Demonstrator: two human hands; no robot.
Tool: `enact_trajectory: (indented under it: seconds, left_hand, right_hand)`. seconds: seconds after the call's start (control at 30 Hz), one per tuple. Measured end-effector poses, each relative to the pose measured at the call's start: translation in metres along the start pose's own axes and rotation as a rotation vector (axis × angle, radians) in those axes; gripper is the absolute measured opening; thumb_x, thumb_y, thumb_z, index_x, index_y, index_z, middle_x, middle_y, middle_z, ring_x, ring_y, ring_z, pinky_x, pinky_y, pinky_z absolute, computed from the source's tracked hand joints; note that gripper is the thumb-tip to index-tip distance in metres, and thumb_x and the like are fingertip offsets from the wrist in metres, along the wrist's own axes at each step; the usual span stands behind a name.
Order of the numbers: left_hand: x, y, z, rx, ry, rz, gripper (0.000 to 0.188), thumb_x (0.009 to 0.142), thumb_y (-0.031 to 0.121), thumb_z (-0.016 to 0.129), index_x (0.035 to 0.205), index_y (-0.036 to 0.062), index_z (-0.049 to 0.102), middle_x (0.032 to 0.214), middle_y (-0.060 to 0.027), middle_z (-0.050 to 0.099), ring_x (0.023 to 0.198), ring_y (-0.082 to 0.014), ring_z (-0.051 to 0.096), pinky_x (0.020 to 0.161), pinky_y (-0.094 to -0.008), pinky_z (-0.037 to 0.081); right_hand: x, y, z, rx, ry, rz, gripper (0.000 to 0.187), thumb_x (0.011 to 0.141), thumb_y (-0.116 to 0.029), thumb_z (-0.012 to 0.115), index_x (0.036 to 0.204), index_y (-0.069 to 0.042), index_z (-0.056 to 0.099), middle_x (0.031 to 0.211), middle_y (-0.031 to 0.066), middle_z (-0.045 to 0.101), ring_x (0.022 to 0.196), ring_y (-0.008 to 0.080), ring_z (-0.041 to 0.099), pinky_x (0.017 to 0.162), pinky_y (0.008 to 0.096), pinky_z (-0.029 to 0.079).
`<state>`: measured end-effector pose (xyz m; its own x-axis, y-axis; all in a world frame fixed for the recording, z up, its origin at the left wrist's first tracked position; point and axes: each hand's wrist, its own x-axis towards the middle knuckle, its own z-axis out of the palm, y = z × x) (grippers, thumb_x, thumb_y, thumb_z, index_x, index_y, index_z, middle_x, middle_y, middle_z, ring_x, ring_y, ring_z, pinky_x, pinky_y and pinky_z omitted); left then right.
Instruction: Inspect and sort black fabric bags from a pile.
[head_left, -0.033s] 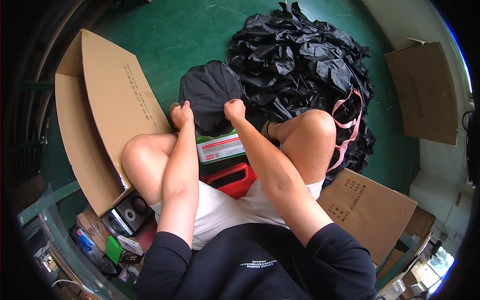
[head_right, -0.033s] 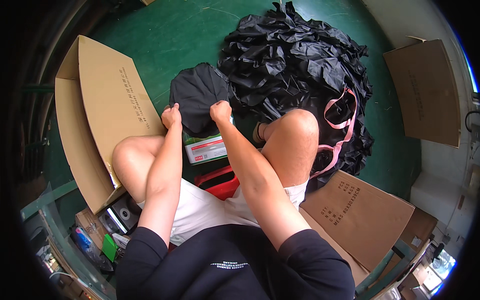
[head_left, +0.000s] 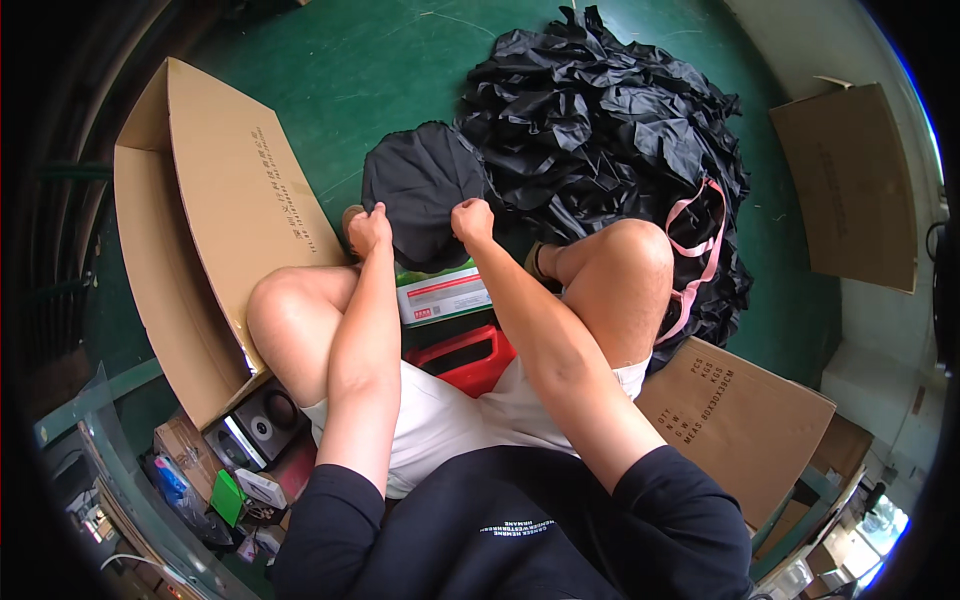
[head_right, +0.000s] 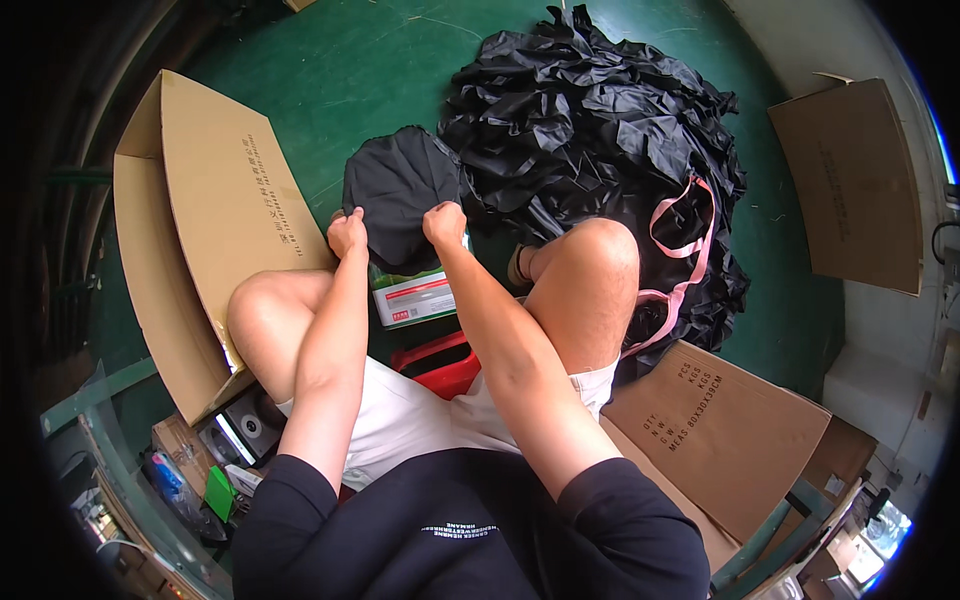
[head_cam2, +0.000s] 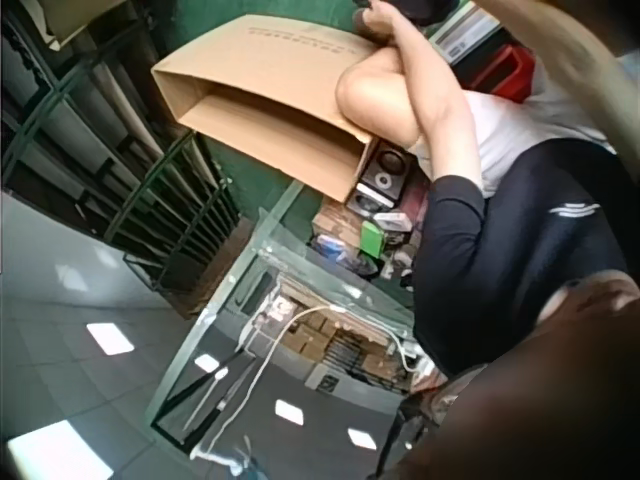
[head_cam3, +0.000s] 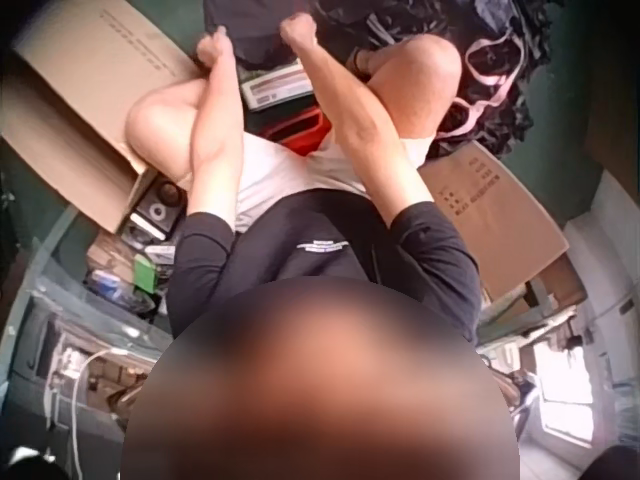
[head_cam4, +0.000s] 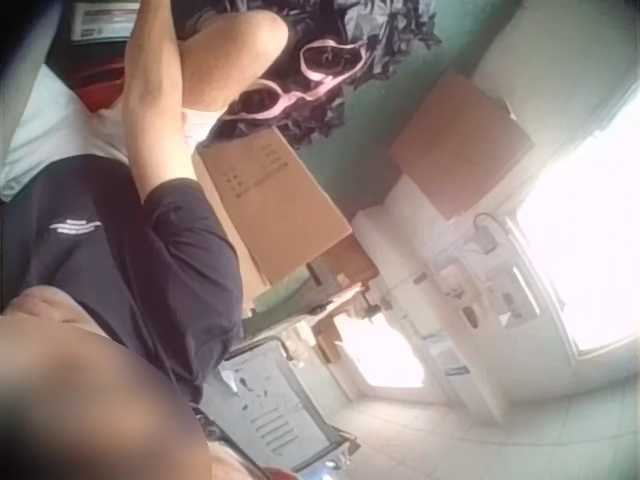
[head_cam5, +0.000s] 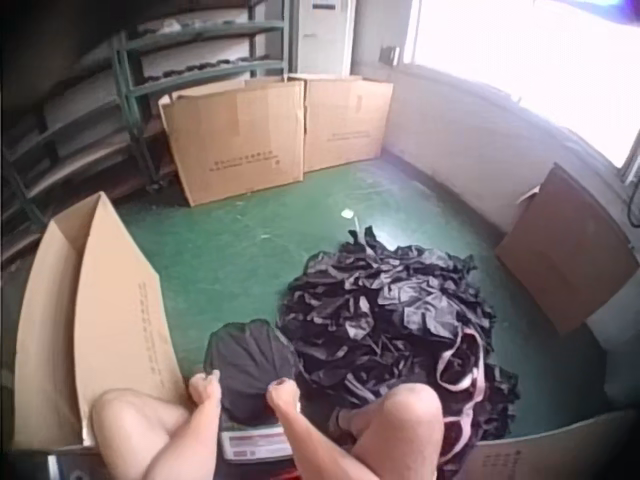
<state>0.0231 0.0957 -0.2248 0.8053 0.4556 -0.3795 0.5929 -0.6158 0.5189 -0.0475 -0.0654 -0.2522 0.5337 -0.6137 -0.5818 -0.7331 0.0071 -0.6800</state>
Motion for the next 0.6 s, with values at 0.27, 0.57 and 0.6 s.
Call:
enact_trajectory:
  seconds: [0.27,0.57,0.6]
  left_hand:
    - [-0.048,-0.027,-0.011,0.081,-0.040,-0.044,0.052,0.078,0.038,0.075,0.113,-0.0011,0.068,0.115,-0.0237,0.066,0.109,-0.0370,0.064,0.094,-0.0429,0.049]
    - [-0.073,-0.035,0.000,0.215,-0.078,0.062,0.042,0.077,0.035,0.077,0.103,0.0023,0.072,0.105,-0.0200,0.070,0.100,-0.0368,0.067,0.089,-0.0449,0.050]
    - [-0.059,-0.058,-0.005,0.113,0.074,0.079,0.041,0.077,0.034,0.078,0.099,0.0010,0.072,0.100,-0.0207,0.071,0.095,-0.0374,0.068,0.087,-0.0451,0.051]
  right_hand:
    - [-0.012,0.021,0.012,-0.091,-0.056,-0.162,0.016,0.079,-0.005,0.053,0.079,-0.004,0.069,0.063,0.0103,0.067,0.055,0.0209,0.068,0.059,0.0331,0.055]
    - [-0.038,0.005,-0.038,-0.499,-0.227,-0.056,0.029,0.083,-0.009,0.060,0.109,0.000,0.068,0.104,0.0204,0.071,0.100,0.0314,0.070,0.084,0.0394,0.057]
    - [-0.057,-0.017,-0.037,-0.544,-0.288,-0.116,0.025,0.081,-0.009,0.060,0.102,0.001,0.071,0.104,0.0204,0.071,0.095,0.0307,0.071,0.082,0.0390,0.057]
